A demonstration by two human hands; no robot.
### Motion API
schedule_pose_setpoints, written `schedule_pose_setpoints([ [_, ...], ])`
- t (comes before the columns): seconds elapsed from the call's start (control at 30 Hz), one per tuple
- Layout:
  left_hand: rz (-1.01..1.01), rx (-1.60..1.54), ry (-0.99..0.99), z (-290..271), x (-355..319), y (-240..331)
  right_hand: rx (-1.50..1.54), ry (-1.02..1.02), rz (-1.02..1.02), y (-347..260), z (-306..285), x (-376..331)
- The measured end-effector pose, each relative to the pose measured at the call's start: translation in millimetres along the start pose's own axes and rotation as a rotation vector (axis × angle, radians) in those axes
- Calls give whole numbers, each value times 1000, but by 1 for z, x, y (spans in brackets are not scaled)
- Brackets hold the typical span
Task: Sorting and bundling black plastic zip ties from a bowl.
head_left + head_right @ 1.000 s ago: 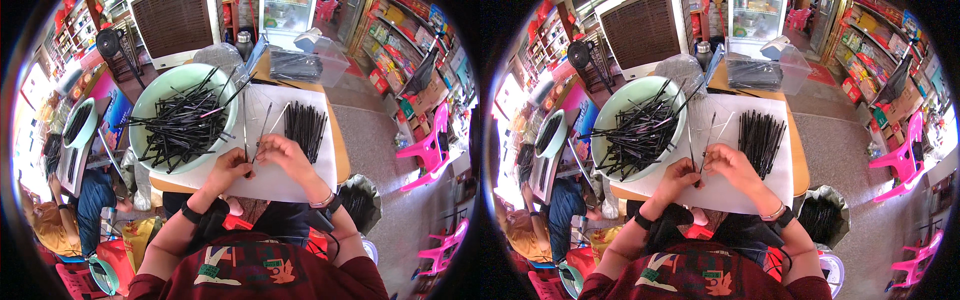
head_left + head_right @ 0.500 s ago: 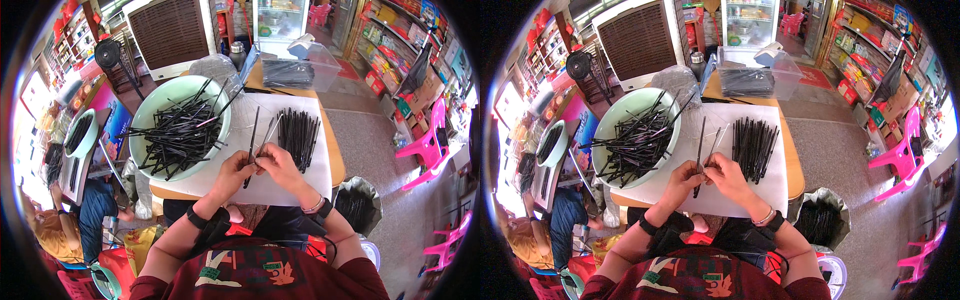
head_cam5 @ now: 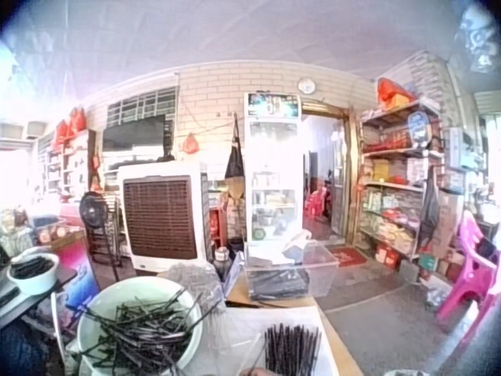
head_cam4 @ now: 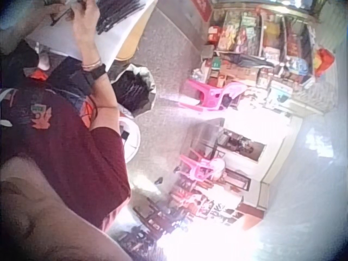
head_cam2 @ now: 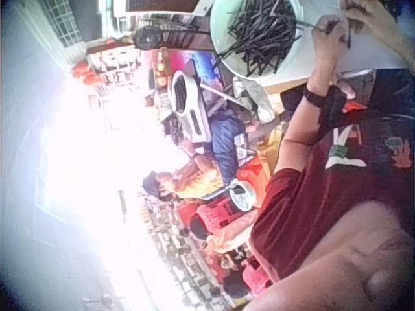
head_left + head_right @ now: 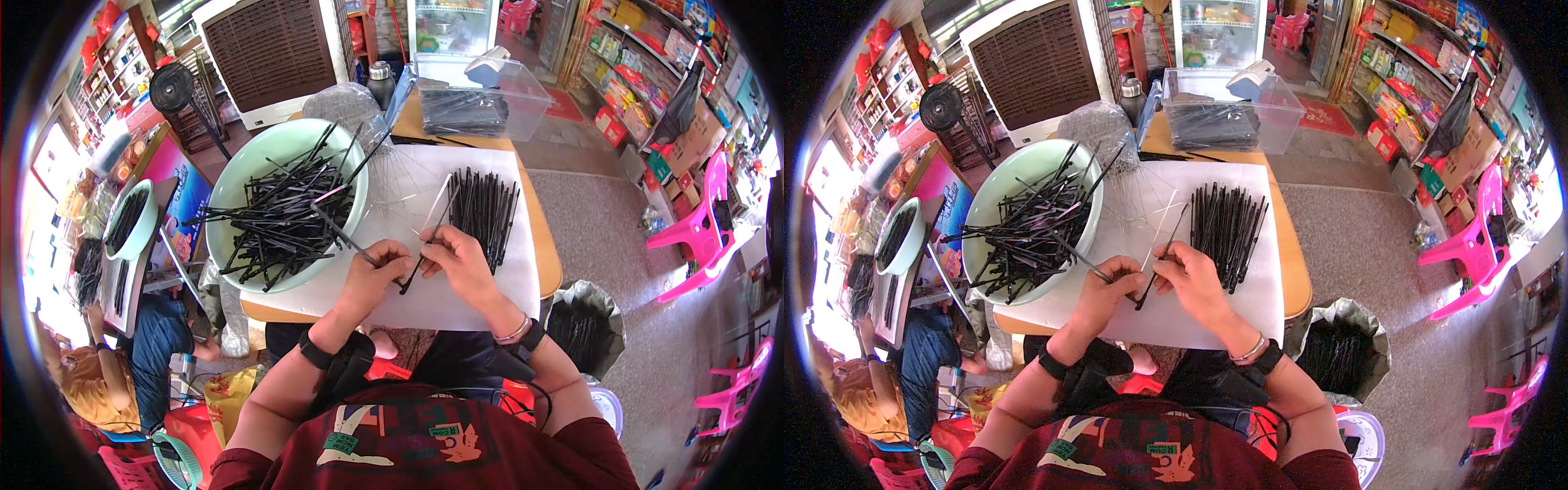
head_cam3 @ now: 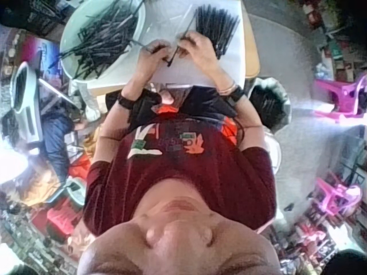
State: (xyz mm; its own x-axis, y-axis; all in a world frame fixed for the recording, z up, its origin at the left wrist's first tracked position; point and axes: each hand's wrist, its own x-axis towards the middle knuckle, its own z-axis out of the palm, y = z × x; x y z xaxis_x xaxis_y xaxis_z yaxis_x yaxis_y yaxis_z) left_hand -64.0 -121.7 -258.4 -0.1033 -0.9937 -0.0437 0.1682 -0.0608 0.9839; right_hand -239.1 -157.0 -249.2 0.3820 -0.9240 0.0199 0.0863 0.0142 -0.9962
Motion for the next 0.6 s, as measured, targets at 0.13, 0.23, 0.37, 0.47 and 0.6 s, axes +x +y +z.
schedule_pose_setpoints([
  [0.13,20,98,-45,3,1,-5,39,-43,16,-3,-4,0],
  [0.23,48,61,-66,5,2,-7,16,-55,-6,-6,-5,-2],
  [0.37,68,39,-91,8,3,-9,-114,-41,-105,-5,-9,-2],
  [0.47,65,44,-108,12,0,-5,-149,-23,-168,-8,-9,-3],
  [0.6,50,8,-82,14,0,-8,-227,37,-254,-4,-5,-1],
])
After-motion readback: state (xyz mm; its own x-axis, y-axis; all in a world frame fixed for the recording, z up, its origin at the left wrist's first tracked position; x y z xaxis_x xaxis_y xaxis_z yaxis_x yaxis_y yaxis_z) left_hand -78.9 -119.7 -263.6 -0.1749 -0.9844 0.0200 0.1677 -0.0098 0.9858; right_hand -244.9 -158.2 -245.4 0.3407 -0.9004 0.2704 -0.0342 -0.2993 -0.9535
